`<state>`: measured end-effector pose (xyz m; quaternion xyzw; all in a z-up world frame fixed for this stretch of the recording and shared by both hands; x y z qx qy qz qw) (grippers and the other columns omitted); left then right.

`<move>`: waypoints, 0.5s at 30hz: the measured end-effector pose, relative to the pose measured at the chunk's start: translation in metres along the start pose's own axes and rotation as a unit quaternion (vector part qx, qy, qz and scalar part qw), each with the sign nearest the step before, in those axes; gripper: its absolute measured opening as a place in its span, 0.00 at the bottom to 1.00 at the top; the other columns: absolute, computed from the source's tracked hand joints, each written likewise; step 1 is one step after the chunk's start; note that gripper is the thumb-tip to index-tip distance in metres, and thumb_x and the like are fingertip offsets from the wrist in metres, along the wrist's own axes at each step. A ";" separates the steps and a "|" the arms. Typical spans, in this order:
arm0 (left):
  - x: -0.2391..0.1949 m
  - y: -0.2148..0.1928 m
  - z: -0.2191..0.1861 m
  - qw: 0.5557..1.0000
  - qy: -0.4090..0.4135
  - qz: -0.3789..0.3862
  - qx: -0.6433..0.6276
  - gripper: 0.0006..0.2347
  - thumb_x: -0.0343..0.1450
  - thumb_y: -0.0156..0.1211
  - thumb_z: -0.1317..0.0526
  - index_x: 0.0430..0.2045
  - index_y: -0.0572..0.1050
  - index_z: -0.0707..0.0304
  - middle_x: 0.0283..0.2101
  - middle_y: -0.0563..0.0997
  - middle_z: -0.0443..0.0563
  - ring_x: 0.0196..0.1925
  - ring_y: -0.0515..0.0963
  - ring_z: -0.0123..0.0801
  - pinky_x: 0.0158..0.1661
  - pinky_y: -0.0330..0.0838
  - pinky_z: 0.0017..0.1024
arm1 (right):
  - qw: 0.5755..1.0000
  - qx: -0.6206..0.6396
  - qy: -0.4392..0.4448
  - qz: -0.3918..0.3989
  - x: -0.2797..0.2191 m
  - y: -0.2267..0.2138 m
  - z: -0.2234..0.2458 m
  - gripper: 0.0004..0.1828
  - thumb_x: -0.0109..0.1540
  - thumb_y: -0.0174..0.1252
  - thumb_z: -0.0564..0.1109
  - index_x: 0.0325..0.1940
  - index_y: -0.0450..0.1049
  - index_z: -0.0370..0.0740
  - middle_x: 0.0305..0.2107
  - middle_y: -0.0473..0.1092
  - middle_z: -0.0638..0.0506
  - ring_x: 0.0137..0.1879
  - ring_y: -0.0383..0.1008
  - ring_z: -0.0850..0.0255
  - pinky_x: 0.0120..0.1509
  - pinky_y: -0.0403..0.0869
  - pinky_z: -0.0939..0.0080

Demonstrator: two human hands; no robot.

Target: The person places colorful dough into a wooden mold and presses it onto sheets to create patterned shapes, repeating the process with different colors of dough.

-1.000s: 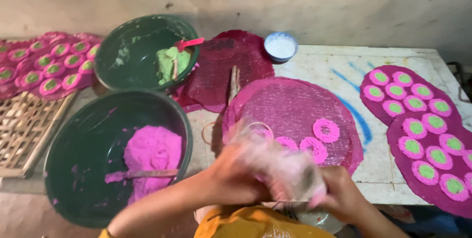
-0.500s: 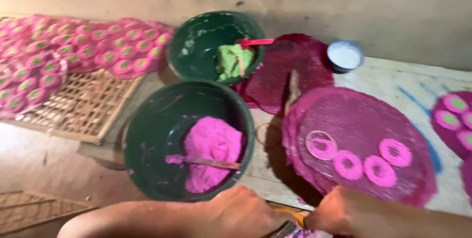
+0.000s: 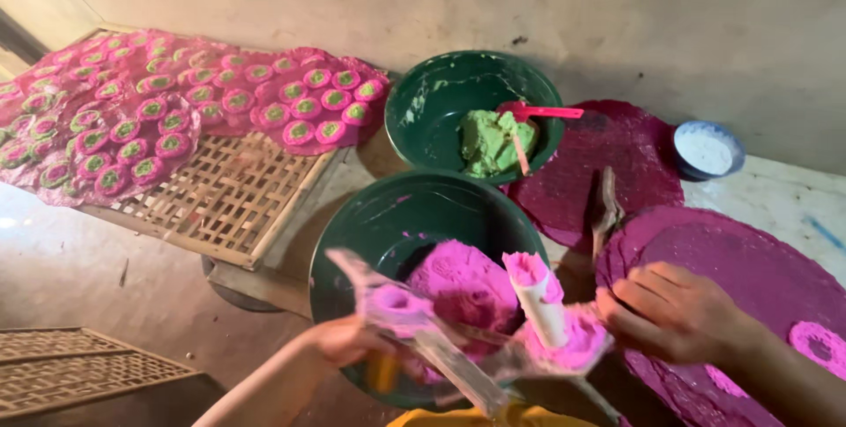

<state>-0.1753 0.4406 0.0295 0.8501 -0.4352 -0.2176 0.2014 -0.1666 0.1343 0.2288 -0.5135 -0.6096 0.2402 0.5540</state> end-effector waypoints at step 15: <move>0.036 0.055 -0.020 0.995 0.028 -0.091 0.030 0.19 0.64 0.57 0.74 0.50 0.77 0.66 0.37 0.78 0.49 0.33 0.76 0.28 0.33 0.71 0.27 | 0.978 0.081 0.070 -0.178 0.050 -0.019 0.029 0.17 0.57 0.73 0.49 0.49 0.81 0.54 0.45 0.67 0.55 0.51 0.70 0.62 0.53 0.74 0.56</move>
Point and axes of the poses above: each hand's wrist, its own x-axis towards the middle knuckle, its own y-axis out of the palm, z = x × y, the point moved 8 cm from there along x, towards the middle knuckle
